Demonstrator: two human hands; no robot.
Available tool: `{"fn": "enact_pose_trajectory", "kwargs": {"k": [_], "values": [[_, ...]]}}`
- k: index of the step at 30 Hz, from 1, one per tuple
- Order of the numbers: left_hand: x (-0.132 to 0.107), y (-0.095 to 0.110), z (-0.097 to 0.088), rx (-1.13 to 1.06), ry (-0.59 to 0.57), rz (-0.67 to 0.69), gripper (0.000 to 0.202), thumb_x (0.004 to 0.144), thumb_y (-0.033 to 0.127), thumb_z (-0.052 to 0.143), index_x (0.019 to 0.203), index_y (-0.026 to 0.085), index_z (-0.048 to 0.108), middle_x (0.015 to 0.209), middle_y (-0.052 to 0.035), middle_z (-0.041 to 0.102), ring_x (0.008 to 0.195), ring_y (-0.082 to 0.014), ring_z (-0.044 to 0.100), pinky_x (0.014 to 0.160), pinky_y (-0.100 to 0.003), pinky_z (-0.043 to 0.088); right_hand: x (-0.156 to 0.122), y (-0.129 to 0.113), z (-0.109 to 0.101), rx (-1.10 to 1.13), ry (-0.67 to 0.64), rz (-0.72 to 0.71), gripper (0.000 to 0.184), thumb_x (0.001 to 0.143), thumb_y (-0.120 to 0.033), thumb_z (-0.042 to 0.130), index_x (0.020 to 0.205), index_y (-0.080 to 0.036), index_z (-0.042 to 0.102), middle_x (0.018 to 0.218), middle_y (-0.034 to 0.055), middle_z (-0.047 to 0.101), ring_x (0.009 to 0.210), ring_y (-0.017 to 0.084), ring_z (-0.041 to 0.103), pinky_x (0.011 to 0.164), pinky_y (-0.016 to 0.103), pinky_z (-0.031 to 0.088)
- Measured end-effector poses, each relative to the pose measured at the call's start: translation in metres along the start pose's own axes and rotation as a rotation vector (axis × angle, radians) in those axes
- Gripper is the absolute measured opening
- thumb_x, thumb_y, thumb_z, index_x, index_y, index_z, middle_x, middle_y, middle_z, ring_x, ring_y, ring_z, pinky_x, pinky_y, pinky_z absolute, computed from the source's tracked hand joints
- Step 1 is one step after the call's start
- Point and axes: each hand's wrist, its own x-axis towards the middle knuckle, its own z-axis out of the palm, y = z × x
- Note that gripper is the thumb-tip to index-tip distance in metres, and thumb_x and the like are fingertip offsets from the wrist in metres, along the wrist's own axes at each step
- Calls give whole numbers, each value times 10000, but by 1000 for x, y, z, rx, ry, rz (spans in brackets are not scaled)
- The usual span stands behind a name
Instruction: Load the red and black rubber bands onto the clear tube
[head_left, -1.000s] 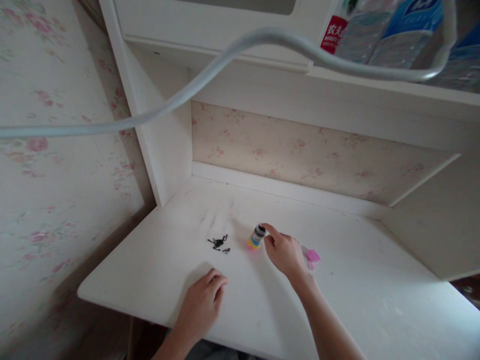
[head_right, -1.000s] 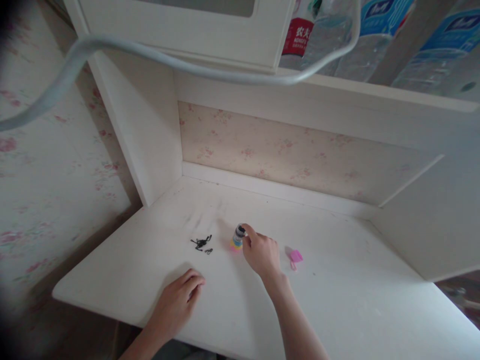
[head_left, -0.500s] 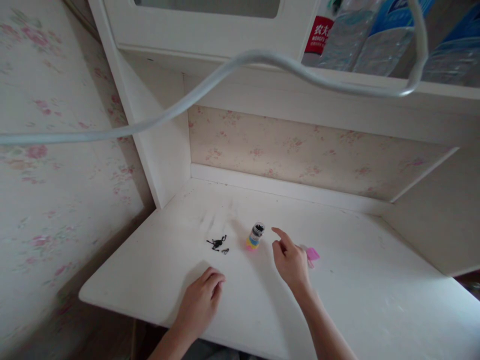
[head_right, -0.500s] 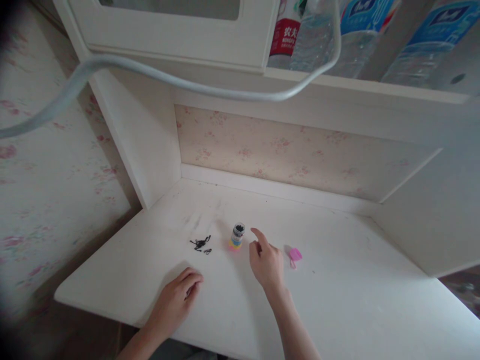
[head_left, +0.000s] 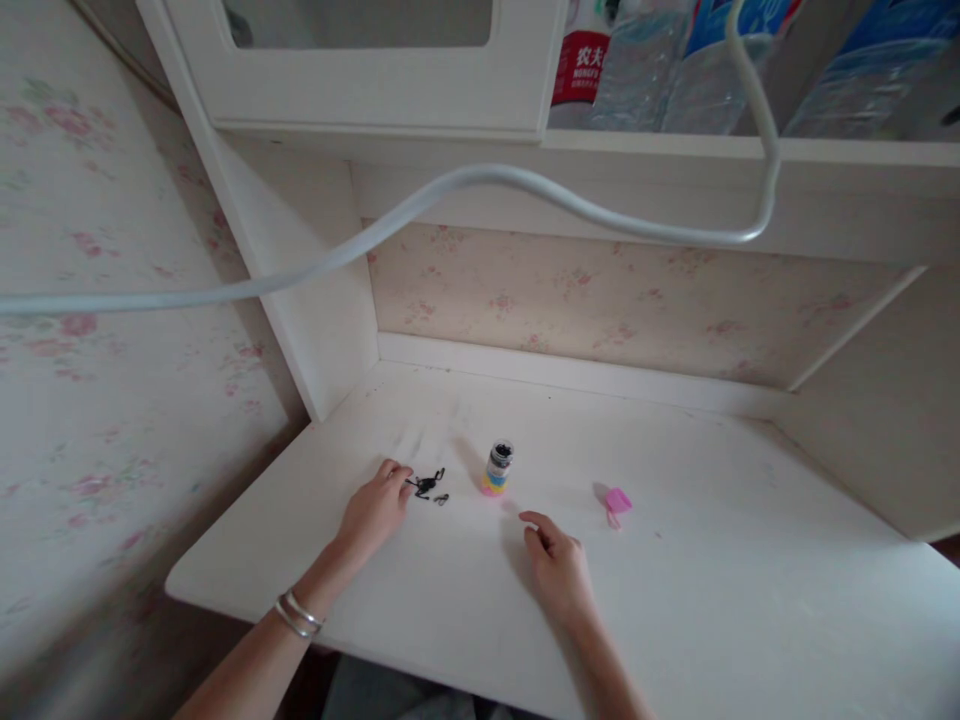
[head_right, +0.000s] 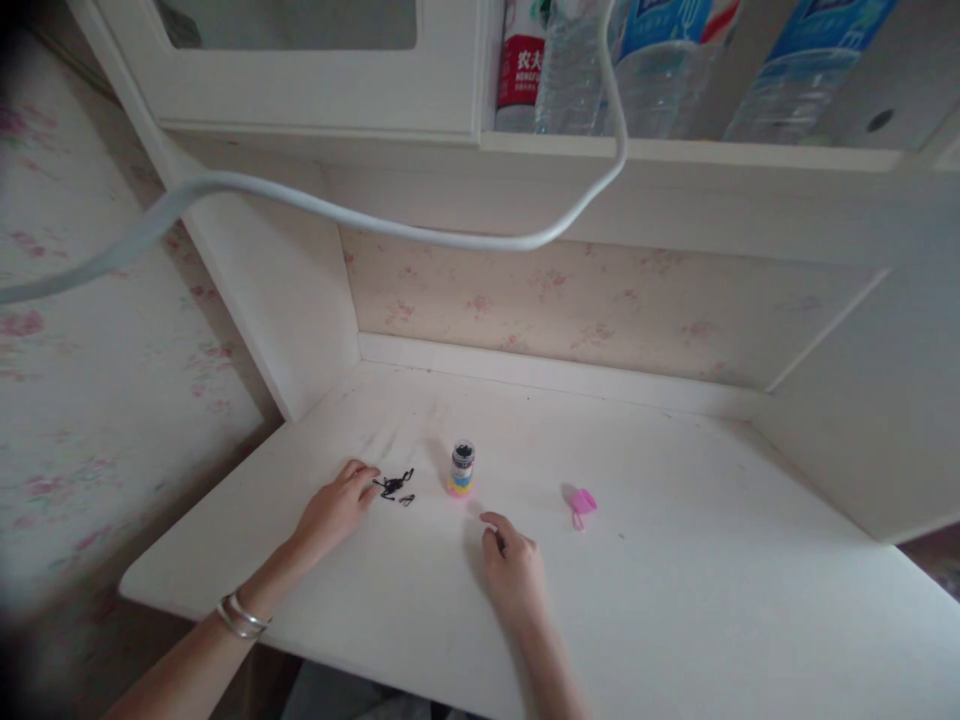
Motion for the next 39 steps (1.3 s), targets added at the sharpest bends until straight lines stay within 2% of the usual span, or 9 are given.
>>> {"fn": "enact_pose_trajectory", "kwargs": {"k": [5,11,15,18,22,25,30,33,39], "values": [[13,-5,1,-39,-71,60,250,918,266,383,882,200,621,1012,-34,595,840,-137,612,772,-253,419,-2,-3,-2,-52,-16,-26,364,826,-336,394,944,-208,714,643,24,659,569,152,567,543,222,377],[13,-11,-3,-51,-68,73,223,907,267,394,935,187,599,1037,-55,591,855,-155,606,772,-274,422,-3,-7,-5,-108,-61,-60,357,837,-287,374,963,-224,703,758,29,706,654,154,626,613,225,410],[14,-16,-3,-59,-76,75,211,892,251,407,858,181,603,970,-53,598,850,-162,604,777,-282,426,-3,-5,-4,-135,-50,-79,347,837,-283,382,944,-230,708,760,26,712,656,148,631,587,213,406],[14,-15,-6,-78,-29,60,238,906,253,367,869,172,589,968,-61,587,850,-165,601,783,-293,435,-3,-5,-4,-128,-56,-77,350,839,-283,380,950,-225,707,770,30,712,663,148,633,601,210,411],[17,15,-28,-228,128,133,217,895,318,413,868,182,579,948,-43,575,847,-155,583,786,-284,448,-2,-6,-3,-133,-68,-62,343,830,-267,388,950,-234,707,779,23,714,670,149,635,610,211,412],[23,58,-53,-437,131,232,248,886,374,440,878,179,594,951,-31,573,667,-99,549,667,-242,457,0,-4,-2,-126,-59,-52,333,829,-252,396,939,-240,710,768,18,715,659,148,637,600,209,409],[40,120,-69,-509,137,317,243,867,340,460,843,167,629,913,-35,593,695,-109,557,670,-242,449,0,-2,-2,-107,-53,-66,324,835,-249,400,928,-234,711,781,28,720,668,157,645,596,213,411],[49,131,-62,-451,121,289,200,843,295,482,803,180,640,906,-27,608,745,-124,575,714,-255,446,0,-3,-3,-110,-57,-71,324,839,-253,393,918,-234,707,754,26,716,657,161,644,585,215,409],[56,128,-48,-425,70,285,258,860,324,455,806,201,675,901,-30,629,800,-145,595,728,-259,458,0,-7,-5,-101,-78,-75,332,837,-242,386,925,-239,706,788,29,719,699,162,654,623,216,423]]}}
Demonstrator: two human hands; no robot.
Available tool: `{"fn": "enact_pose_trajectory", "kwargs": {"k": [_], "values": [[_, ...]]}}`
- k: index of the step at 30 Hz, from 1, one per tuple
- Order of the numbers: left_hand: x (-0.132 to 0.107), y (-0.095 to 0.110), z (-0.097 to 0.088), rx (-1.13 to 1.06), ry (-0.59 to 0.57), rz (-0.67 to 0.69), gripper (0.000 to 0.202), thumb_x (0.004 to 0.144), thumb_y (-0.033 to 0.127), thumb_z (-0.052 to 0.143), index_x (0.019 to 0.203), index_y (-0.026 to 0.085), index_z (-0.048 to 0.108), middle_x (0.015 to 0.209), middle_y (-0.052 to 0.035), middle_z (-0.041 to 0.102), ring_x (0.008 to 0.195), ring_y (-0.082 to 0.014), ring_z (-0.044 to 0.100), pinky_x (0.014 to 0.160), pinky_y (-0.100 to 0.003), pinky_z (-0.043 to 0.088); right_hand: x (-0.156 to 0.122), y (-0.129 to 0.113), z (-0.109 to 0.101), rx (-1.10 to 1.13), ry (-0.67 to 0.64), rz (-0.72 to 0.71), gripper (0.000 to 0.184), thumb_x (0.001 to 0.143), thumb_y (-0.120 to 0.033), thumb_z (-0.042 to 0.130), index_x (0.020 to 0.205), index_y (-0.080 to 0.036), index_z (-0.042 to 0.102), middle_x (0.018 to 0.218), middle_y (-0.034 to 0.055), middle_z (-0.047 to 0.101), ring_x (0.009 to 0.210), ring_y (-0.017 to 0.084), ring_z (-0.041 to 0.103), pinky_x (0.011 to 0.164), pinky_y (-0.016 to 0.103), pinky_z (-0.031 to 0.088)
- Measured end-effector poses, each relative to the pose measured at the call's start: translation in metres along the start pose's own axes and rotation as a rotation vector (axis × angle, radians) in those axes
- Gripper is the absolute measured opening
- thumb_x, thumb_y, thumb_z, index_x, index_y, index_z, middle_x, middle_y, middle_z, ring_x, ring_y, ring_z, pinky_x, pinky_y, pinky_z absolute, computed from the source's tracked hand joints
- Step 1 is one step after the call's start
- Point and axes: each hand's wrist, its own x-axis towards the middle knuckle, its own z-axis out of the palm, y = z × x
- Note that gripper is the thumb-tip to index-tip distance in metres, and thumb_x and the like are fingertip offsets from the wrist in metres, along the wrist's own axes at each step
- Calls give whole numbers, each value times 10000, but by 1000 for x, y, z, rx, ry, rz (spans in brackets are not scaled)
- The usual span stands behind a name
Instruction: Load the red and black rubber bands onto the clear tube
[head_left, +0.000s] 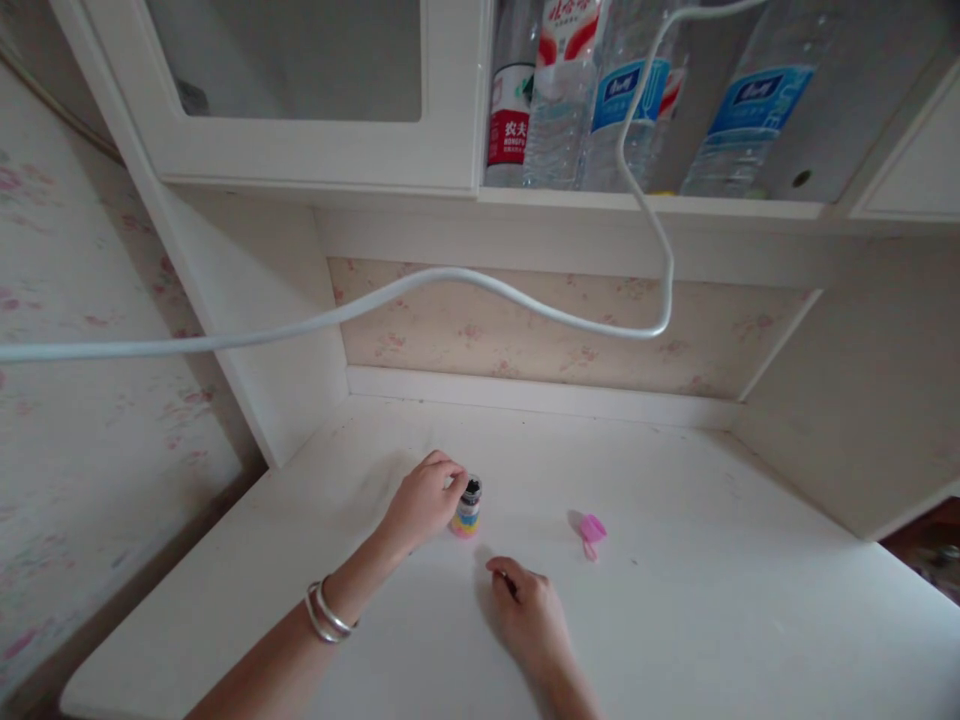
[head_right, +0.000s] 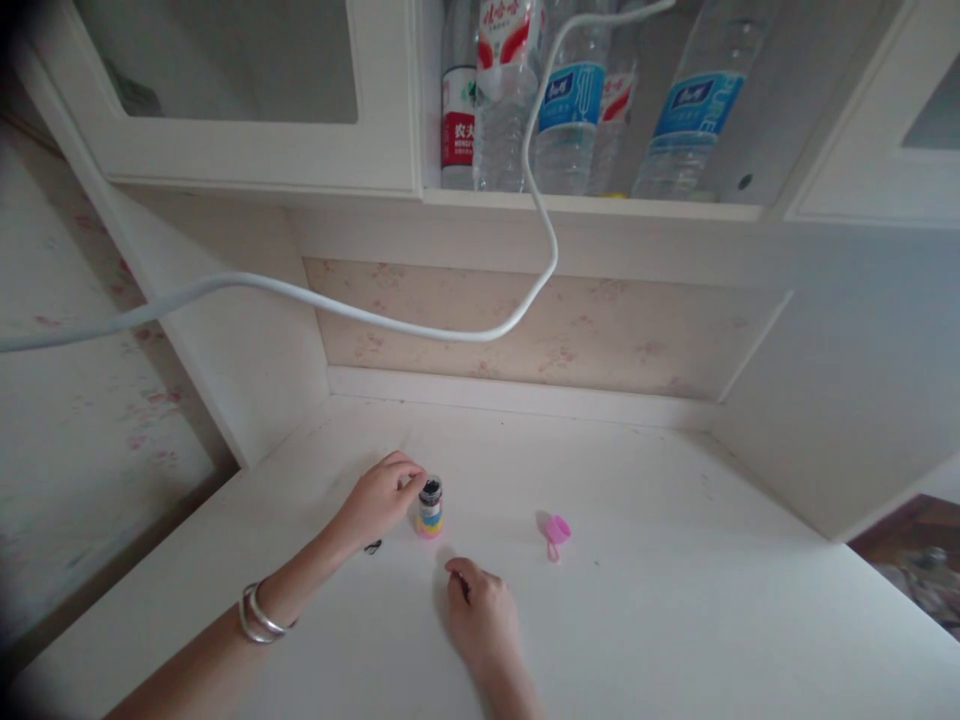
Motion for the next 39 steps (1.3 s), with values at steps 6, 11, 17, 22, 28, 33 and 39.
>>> {"fn": "enact_pose_trajectory", "kwargs": {"k": [6,11,17,22,28,33,39], "values": [[-9,-6,-5,-24,100,46,295,882,189,380,993,211,653,1020,-44,588,894,-136,590,828,-261,463,-1,1,0,-24,0,-1,319,841,-227,392,926,-243,699,779,23,718,693,161,655,627,216,417],[-29,-2,-6,191,-6,46,450,827,74,370,1139,298,605,1150,-29,515,744,-92,604,758,-223,472,0,1,1,-39,-9,-14,316,841,-218,396,931,-249,697,808,21,722,715,163,660,626,213,417],[-31,5,2,326,-51,39,513,789,64,398,1167,362,575,1178,-11,500,616,-69,572,641,-202,464,-1,0,0,-15,-3,-18,314,837,-213,401,916,-255,702,821,14,726,731,163,664,651,209,426],[-25,4,5,326,-53,46,527,769,39,398,1138,362,592,1177,-8,486,648,-78,581,649,-204,455,-1,0,0,-26,4,-18,309,828,-203,410,914,-247,704,808,15,724,704,158,656,625,205,417],[-21,6,7,325,-81,30,459,786,73,436,1109,345,614,1179,-13,479,671,-84,584,661,-214,452,-1,1,0,-69,-24,-17,320,837,-206,395,935,-253,696,791,12,717,710,158,654,638,209,411],[-19,9,7,355,-94,28,430,803,87,424,1086,333,636,1155,-8,504,683,-85,585,671,-216,454,-2,2,0,-80,-39,-4,324,846,-221,386,948,-251,693,823,18,719,734,164,656,647,217,411],[-17,12,2,370,-110,31,378,825,125,428,1032,340,659,1168,10,504,713,-85,600,681,-214,460,-1,3,2,-71,-39,-16,323,847,-217,384,945,-246,690,827,16,721,743,160,660,650,212,407]]}}
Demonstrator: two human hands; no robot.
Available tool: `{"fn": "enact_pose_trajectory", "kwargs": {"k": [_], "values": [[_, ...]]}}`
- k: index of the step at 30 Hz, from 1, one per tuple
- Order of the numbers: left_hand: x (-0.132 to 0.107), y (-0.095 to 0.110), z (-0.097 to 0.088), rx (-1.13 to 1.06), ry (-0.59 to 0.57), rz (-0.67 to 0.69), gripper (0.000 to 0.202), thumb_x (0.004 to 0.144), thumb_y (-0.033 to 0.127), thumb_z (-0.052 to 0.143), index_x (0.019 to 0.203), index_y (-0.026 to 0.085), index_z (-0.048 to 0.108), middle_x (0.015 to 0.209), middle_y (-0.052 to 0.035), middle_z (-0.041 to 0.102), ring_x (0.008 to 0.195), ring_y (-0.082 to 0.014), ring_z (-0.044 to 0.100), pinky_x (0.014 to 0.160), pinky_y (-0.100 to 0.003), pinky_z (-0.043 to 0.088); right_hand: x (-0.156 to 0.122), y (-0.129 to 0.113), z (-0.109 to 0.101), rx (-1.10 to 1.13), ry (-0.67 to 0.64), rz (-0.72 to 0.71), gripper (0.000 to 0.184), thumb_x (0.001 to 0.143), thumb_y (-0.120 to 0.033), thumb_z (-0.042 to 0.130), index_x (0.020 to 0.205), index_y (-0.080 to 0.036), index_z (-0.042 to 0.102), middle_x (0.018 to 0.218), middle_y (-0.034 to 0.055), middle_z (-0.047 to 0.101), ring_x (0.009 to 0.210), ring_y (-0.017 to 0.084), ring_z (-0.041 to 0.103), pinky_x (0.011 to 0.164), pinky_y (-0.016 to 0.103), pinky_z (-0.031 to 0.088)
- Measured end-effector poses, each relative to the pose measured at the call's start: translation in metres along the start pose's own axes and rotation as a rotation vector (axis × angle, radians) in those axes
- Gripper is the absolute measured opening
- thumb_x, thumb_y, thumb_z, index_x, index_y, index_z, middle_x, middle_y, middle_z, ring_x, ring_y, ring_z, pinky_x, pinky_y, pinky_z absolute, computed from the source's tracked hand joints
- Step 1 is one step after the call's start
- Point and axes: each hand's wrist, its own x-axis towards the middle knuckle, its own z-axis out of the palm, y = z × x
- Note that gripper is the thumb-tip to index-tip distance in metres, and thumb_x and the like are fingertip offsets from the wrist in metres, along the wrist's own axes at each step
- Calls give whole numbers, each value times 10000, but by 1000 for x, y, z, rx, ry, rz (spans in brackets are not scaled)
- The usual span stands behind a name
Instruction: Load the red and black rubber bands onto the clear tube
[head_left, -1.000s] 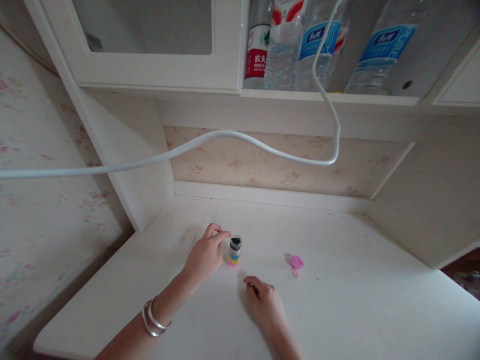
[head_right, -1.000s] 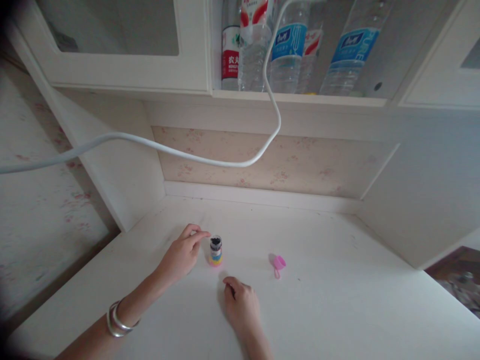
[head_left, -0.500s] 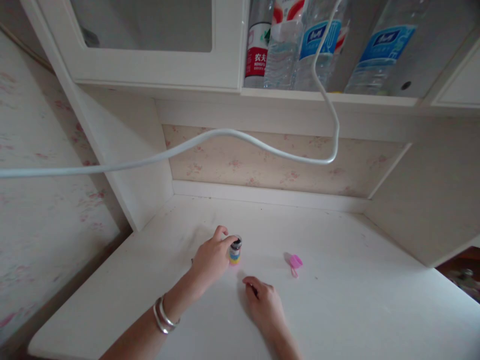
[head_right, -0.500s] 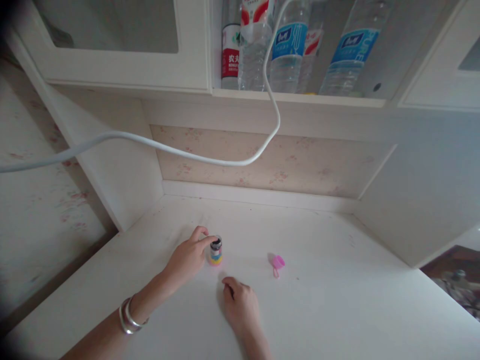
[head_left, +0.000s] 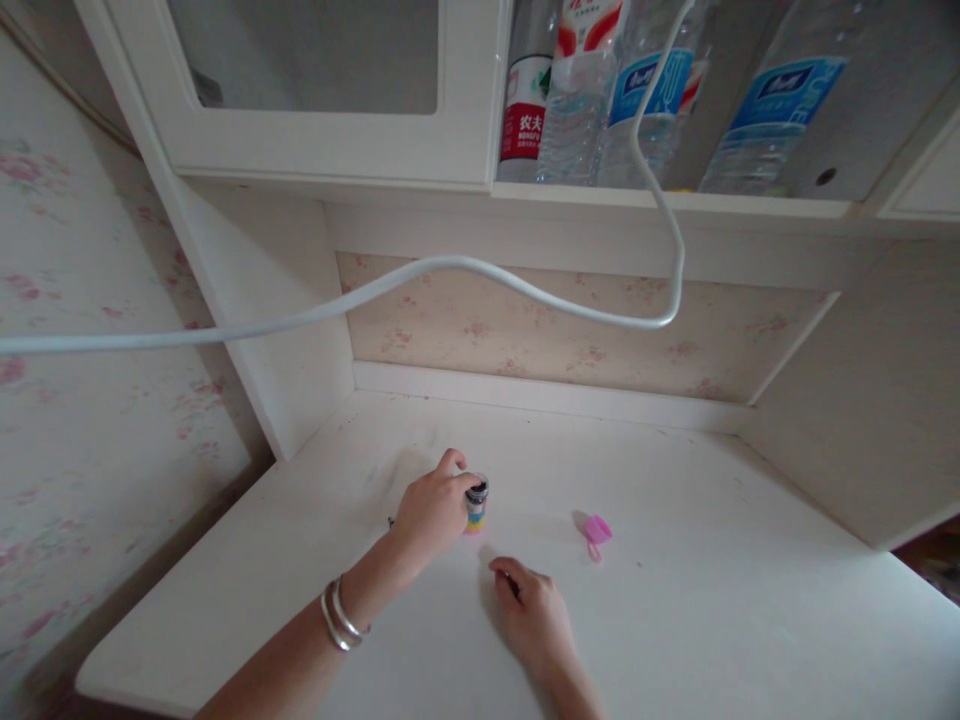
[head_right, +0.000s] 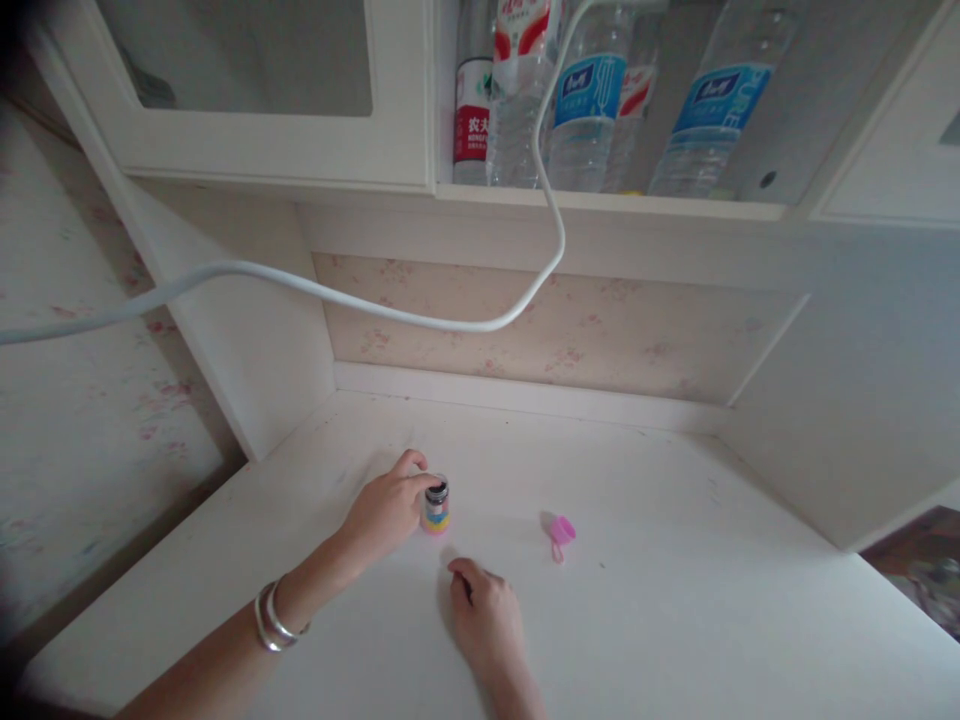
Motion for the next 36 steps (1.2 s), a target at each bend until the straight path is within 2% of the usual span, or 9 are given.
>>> {"fn": "enact_pose_trajectory", "kwargs": {"k": [5,11,15,18,21,24,27,31,36], "values": [[1,-1,-7,-27,36,5,433,826,96,409,1080,370,630,1147,28,520,729,-80,605,696,-209,463,1,0,0,4,-2,11,319,845,-221,392,946,-246,694,842,16,725,771,164,665,659,213,406],[-9,-11,-10,-122,143,28,424,821,71,395,1101,303,613,1147,-4,530,745,-89,604,750,-230,476,0,1,-1,27,-2,11,314,855,-242,389,966,-249,683,845,14,720,764,166,659,658,219,411],[-46,-37,5,-264,241,-45,334,862,130,386,1087,247,604,1098,-40,558,816,-115,604,789,-253,484,-2,2,-1,-24,-18,28,321,870,-263,380,994,-261,676,866,13,719,776,168,659,659,224,411],[-88,-64,27,-390,219,-135,242,879,213,424,1036,223,607,1017,-40,594,806,-123,607,729,-243,503,-5,-2,-1,-118,-45,5,321,880,-289,385,1046,-280,659,842,10,716,750,171,655,638,232,404],[-126,-85,49,-436,213,-253,201,886,254,433,957,208,615,943,-36,627,742,-125,615,699,-252,516,-8,-15,1,-246,-75,-42,304,887,-336,403,1074,-319,642,796,-3,708,708,181,650,604,243,388],[-148,-91,61,-412,253,-274,188,894,252,427,933,208,606,941,-47,632,873,-158,621,783,-282,510,-8,-37,10,-312,-118,-98,296,893,-367,413,1104,-350,620,811,-8,713,693,186,653,599,249,388],[-152,-86,63,-380,240,-245,188,904,242,414,978,226,585,982,-46,622,919,-164,614,812,-293,499,-1,-63,26,-344,-159,-112,321,896,-385,414,1164,-344,587,852,17,723,734,209,669,617,264,408],[-150,-80,61,-350,195,-224,189,909,220,401,998,234,567,991,-46,613,909,-163,618,795,-287,501,18,-89,48,-410,-149,-62,390,898,-442,396,1221,-291,555,868,77,722,773,248,677,637,299,438],[-155,-82,61,-332,187,-213,184,913,209,390,1001,234,549,978,-47,604,884,-162,622,775,-284,501,35,-100,61,-467,-143,-65,329,916,-412,362,1045,-284,637,823,70,715,748,240,674,615,291,442]]}}
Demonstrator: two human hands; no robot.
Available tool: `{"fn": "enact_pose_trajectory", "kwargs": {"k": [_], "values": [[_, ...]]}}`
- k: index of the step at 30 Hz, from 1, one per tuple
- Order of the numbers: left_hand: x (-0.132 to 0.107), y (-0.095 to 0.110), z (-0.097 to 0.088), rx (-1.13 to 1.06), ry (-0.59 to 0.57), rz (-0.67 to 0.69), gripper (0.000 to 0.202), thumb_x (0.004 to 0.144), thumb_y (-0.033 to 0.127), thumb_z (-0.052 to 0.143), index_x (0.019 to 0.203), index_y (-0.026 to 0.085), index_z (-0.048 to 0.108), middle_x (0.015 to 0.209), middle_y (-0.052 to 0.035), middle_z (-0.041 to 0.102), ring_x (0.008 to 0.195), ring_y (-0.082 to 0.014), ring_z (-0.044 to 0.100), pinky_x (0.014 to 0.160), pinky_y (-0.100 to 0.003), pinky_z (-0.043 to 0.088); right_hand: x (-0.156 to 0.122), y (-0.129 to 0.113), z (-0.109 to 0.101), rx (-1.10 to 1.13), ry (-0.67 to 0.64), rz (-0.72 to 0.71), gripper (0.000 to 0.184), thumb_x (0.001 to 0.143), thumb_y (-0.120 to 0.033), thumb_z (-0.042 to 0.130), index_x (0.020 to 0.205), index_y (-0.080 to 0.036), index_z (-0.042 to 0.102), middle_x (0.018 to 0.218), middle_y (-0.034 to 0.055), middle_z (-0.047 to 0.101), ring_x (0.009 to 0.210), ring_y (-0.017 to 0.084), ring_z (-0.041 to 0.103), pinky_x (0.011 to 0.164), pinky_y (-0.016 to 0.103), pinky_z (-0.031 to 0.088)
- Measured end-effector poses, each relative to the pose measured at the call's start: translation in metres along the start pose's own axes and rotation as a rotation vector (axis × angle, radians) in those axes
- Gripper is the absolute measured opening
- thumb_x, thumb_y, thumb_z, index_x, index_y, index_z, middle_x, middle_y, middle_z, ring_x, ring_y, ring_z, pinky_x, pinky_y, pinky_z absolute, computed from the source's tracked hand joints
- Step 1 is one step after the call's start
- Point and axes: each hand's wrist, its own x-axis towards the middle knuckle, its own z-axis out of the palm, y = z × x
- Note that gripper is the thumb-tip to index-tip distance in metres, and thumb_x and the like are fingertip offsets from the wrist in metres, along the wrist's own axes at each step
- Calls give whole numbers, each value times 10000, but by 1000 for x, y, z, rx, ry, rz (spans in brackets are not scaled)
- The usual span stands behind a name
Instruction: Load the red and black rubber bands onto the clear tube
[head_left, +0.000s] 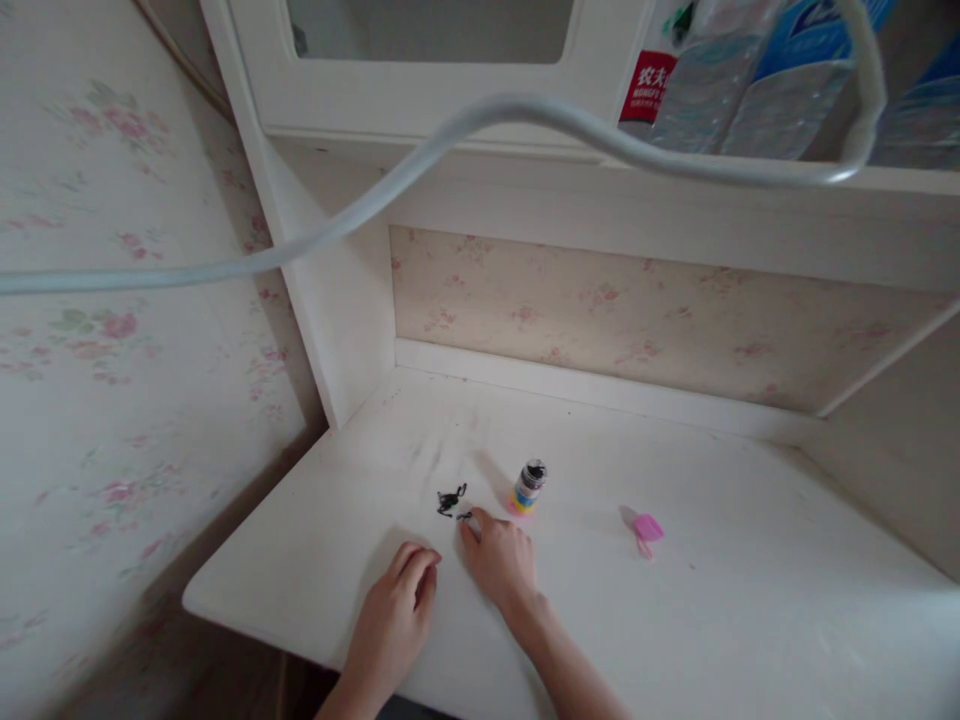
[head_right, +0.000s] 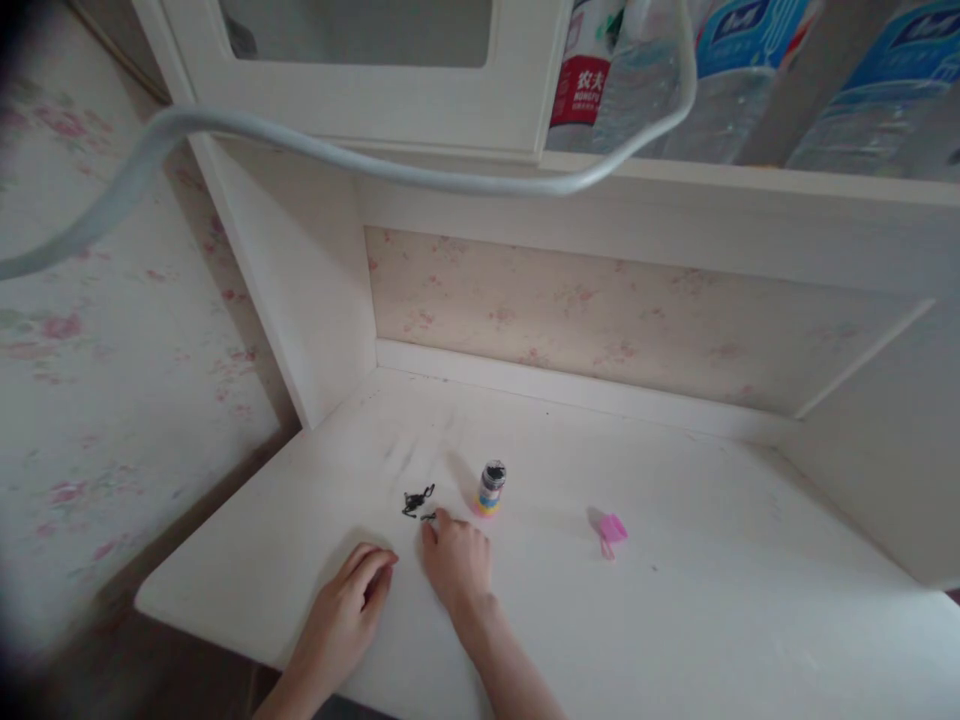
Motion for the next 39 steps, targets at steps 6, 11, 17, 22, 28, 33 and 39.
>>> {"fn": "enact_pose_trajectory", "kwargs": {"k": [6,11,17,22,28,33,39], "values": [[-2,2,-1,-1,2,19,183,918,212,383,1007,237,541,980,-54,605,872,-167,625,759,-290,501,4,6,4,-54,-14,8,384,959,-357,285,927,-267,657,798,61,712,711,203,667,602,255,421],[-1,2,-3,-9,4,47,197,915,194,376,1014,225,544,961,-64,607,857,-169,624,755,-294,508,1,11,-1,31,38,19,362,959,-384,313,950,-268,656,798,51,712,706,190,658,589,232,392],[-1,3,-4,-21,19,61,216,905,190,394,1026,230,568,955,-55,617,834,-167,631,736,-283,519,-2,18,-10,381,91,-11,406,925,-427,364,897,-202,700,778,62,703,717,177,641,614,216,401],[-2,3,-5,13,5,52,231,904,189,391,1039,230,574,977,-51,621,852,-169,635,721,-274,521,-11,22,-28,555,150,-46,425,890,-469,414,896,-168,714,626,22,633,544,133,537,528,210,365],[-3,1,-1,58,30,78,205,906,206,399,1009,227,575,964,-47,626,851,-168,631,753,-294,516,-6,34,-76,595,322,7,398,851,-491,479,913,-171,709,537,-30,506,477,89,396,470,195,290],[-2,0,-2,64,36,96,197,911,213,396,1001,226,570,952,-51,625,839,-162,632,733,-279,518,11,55,-90,503,353,72,417,849,-501,457,938,-174,701,487,-41,454,444,94,376,438,204,248],[-2,1,-2,56,17,88,205,913,213,390,1008,226,571,959,-53,625,849,-164,627,755,-290,519,14,63,-86,422,317,69,405,860,-479,426,954,-200,703,491,-24,494,452,111,425,441,212,249]]}}
